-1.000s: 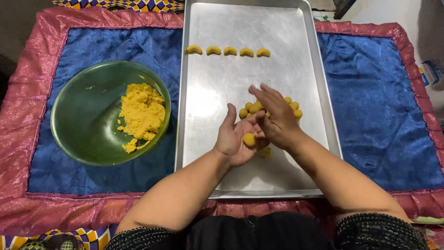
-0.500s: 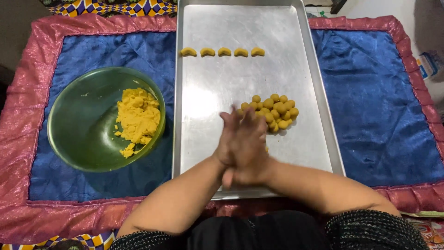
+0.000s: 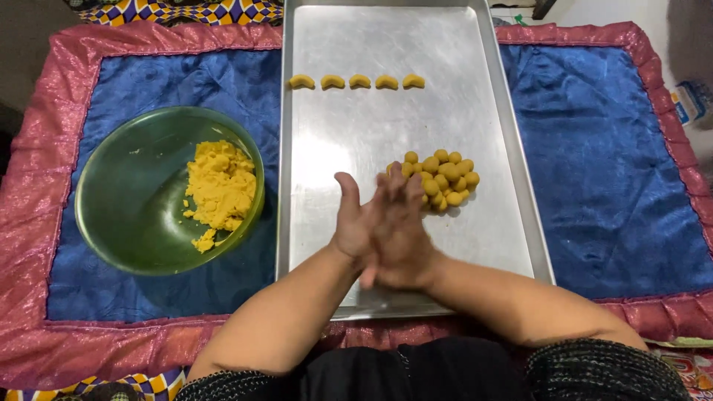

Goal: The person takes small portions of yellow dough from a green bowl and rolls them into balls between their palms. They then flatten each ball into a crescent shape and place it in a row on a metal tray.

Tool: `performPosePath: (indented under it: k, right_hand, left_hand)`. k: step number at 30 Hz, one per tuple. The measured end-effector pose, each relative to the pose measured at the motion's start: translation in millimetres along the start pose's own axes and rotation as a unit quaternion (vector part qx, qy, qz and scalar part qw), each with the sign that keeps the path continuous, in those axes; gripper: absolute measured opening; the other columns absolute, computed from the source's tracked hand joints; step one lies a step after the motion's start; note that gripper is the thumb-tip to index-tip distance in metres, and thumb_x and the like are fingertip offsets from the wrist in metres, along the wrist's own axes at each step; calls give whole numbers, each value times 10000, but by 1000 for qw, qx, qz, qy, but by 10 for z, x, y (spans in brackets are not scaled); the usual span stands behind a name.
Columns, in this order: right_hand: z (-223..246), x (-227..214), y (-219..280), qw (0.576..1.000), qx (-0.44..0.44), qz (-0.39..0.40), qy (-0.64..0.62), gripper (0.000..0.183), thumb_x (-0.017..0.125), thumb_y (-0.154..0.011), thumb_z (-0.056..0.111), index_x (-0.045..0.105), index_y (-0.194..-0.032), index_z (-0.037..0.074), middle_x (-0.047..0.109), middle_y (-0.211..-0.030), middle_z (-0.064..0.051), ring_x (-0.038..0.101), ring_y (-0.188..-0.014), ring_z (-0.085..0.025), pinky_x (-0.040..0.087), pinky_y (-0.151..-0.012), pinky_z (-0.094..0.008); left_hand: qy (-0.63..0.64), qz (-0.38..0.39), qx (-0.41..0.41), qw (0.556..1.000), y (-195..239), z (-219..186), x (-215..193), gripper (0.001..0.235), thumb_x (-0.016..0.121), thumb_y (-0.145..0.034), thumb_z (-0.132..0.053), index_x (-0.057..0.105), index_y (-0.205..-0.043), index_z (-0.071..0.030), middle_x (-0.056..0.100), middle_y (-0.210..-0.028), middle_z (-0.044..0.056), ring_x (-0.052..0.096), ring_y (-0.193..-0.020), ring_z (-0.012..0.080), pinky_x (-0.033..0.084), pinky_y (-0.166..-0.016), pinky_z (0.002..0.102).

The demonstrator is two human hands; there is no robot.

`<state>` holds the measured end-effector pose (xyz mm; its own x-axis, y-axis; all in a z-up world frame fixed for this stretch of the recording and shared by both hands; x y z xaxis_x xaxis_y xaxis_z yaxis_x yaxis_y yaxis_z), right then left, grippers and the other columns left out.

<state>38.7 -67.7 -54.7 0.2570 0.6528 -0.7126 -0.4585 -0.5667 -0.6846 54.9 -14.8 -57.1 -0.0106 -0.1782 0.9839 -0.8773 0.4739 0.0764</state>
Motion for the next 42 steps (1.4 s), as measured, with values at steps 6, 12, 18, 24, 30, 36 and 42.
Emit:
performPosePath:
  k: [6, 12, 18, 24, 30, 36, 42]
  right_hand:
    - [-271, -352, -301, 971, 239, 7, 6, 1054, 635, -995, 362, -126, -1626, -4, -23, -1688, -314, -44, -1472, -667, 47, -1101, -823]
    - [220, -224, -81, 998, -40, -50, -17, 1256, 285, -760, 960, 73, -1637, 86, 57, -1696, -256, 62, -1441, -701, 21, -1125, -843]
    - [-261, -396, -283, 970, 240, -25, 34, 1023, 561, -1016, 501, -69, -1628, -26, 41, -1698, -294, 60, -1498, -643, 152, -1110, -813]
    - [223, -161, 70, 1000, -10, -8, 11, 1280, 261, -758, 967, 62, -1629, 49, -4, -1716, -191, -179, -1566, -354, -148, -1142, -785]
    - [-159, -146, 40, 990, 94, 29, 102, 964, 459, -921, 468, 110, -1609, -109, 88, -1679, -322, 85, -1513, -540, 116, -1157, -678]
    - [313, -242, -25, 1000, 7, 6, -20, 1307, 317, -802, 924, 142, -1582, -110, 21, -1688, -287, -126, -1557, -427, -154, -1246, -483]
    - [-471, -376, -165, 959, 266, 54, -80, 1114, 110, -912, 839, -65, -1637, 11, -86, -1693, -267, -155, -1481, -598, -32, -1084, -827]
  left_hand:
    - [-296, 179, 205, 916, 52, 42, 819, 911, 1, -960, -698, 9, -1629, -81, -51, -1721, 83, 34, -1587, 305, 53, -1298, 493]
    - [10, 90, -38, 995, -26, 94, -179, 1137, 282, -736, -983, 263, -1593, -236, 192, -1666, 50, 174, -1536, 285, 49, -1277, 472]
    - [-220, 35, -2, 975, 174, -58, 954, 1226, 228, -769, -897, 280, -1564, 34, 294, -1608, 274, 296, -1501, 360, 241, -1242, 424]
    - [-22, 128, 0, 992, -92, 134, -381, 973, 310, -924, -794, 347, -1585, -81, 369, -1592, 144, 350, -1492, 269, 273, -1241, 388]
    - [-277, 54, 5, 959, 99, -9, 874, 1273, 118, -776, -903, 132, -1572, 91, 165, -1638, 294, 217, -1514, 410, 247, -1220, 451]
    - [-243, 238, 142, 930, -148, 58, -106, 1493, 496, -479, -926, -13, -1607, -90, 121, -1672, 168, 180, -1537, 312, 176, -1268, 483]
    - [-220, 115, 25, 968, 73, 47, 651, 1160, 80, -823, -882, 97, -1622, -41, 152, -1677, 168, 201, -1541, 345, 213, -1251, 439]
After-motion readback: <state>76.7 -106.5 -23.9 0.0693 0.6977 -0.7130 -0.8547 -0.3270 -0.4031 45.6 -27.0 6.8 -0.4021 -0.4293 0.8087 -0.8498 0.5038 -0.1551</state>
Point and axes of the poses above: each hand's wrist, its own y-axis away from the middle knuckle, its own x-axis out of the palm, z = x × y, the point moved 5 cm from there along -y, towards the middle knuckle
